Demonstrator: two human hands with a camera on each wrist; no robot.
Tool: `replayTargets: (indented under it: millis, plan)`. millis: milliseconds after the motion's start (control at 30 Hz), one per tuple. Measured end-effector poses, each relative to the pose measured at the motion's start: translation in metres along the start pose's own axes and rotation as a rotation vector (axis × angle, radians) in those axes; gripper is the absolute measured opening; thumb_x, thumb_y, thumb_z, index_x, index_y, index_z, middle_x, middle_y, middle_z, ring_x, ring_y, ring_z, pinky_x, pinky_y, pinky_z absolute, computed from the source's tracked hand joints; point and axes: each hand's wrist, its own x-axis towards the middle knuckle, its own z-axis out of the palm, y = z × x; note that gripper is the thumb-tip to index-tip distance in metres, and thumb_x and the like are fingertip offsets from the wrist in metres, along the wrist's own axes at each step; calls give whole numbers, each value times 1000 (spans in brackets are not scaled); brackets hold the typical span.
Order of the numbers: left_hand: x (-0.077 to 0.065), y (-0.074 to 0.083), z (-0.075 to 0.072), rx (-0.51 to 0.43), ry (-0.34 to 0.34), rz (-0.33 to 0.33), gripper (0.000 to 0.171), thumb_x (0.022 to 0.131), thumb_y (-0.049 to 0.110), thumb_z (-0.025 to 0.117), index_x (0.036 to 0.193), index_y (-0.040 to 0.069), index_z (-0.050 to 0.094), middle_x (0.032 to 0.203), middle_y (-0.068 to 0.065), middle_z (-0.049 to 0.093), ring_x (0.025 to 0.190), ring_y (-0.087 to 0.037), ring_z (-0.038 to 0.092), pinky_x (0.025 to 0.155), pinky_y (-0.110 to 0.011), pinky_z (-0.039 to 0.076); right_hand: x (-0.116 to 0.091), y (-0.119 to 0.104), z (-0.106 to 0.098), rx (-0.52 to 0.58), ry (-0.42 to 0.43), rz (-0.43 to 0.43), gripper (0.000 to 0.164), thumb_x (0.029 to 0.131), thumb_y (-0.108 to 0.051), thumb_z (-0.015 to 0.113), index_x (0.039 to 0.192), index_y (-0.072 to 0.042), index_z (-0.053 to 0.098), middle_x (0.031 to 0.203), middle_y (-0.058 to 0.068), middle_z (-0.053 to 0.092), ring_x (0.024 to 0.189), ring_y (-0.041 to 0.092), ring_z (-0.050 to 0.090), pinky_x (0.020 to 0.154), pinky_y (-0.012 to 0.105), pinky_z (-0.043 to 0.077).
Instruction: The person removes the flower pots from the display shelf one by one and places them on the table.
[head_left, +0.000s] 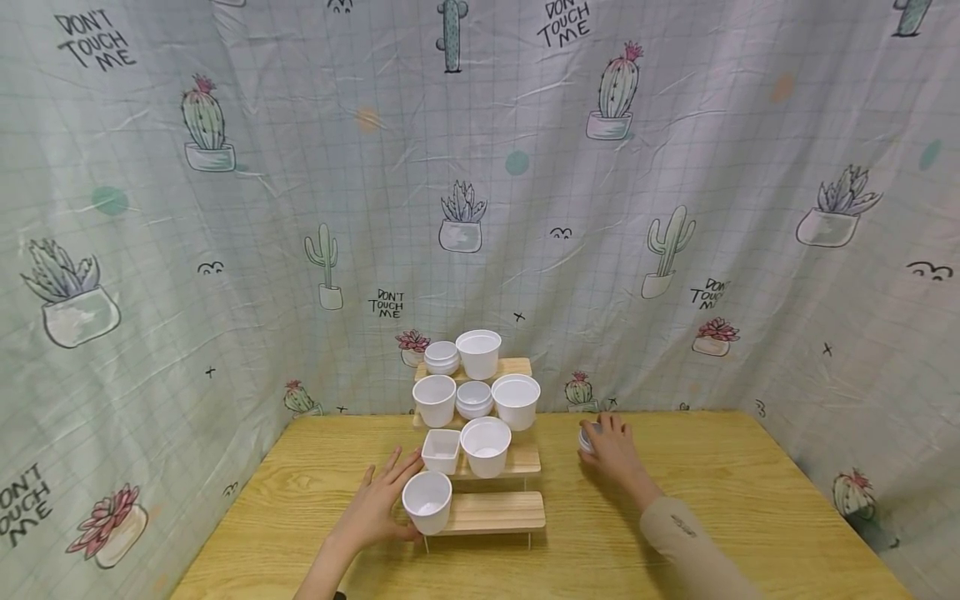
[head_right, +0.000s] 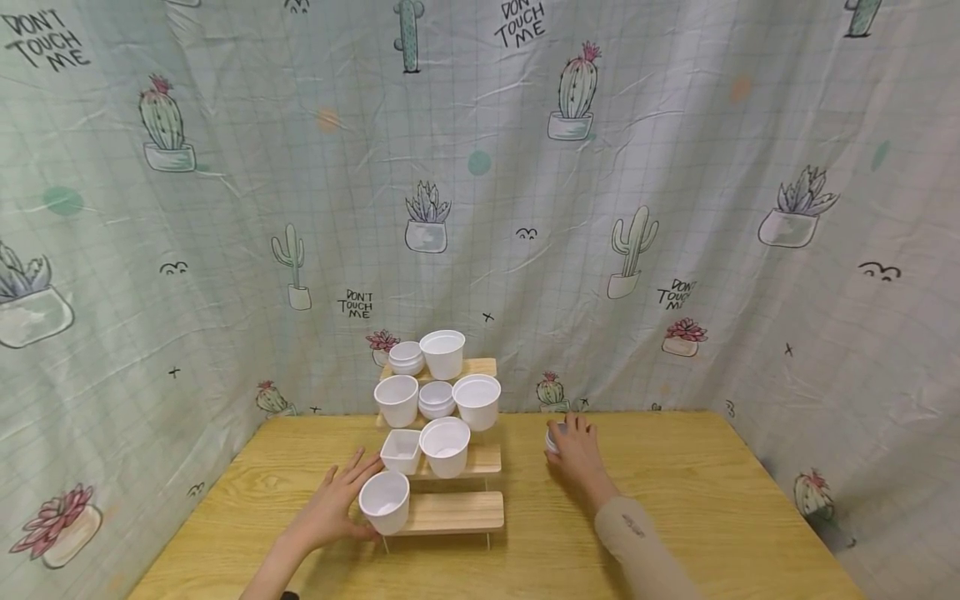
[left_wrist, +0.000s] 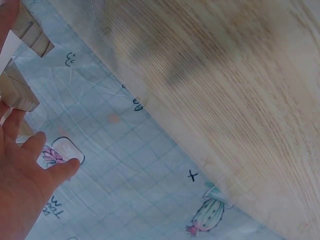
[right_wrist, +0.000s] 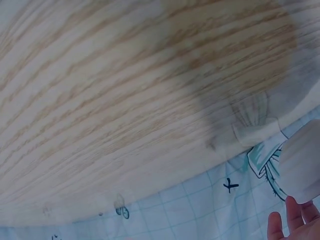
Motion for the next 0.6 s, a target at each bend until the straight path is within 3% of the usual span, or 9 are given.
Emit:
replayTargets:
  millis: [233,467,600]
  plan:
    - [0,1,0,1,10,2,103,45,42,84,134,12,41,143,-3,37,134,-35,24,96,-70,21,-1,0,3,-9,-10,5,44,71,-29,71,108,-10,57,100,21,49,93,36,43,68,46,36]
    - [-1,0,2,21,72,46,103,42,41,84,132,11,43,139,-6,41,130,-39,30,91,-71,25,-3,0,6,-36,-40,9,45,72,-32,71,109,-11,56,102,22,49,93,37,42,69,48,37]
    - [-1,0,2,7,59,37,104,42,40,84,132,11,43,140,-5,40,130,-39,29,92,-71,24,-4,1,7,-46,-45,12,45,73,-33,71,109,-11,56,103,22,49,95,37,42,69,49,37]
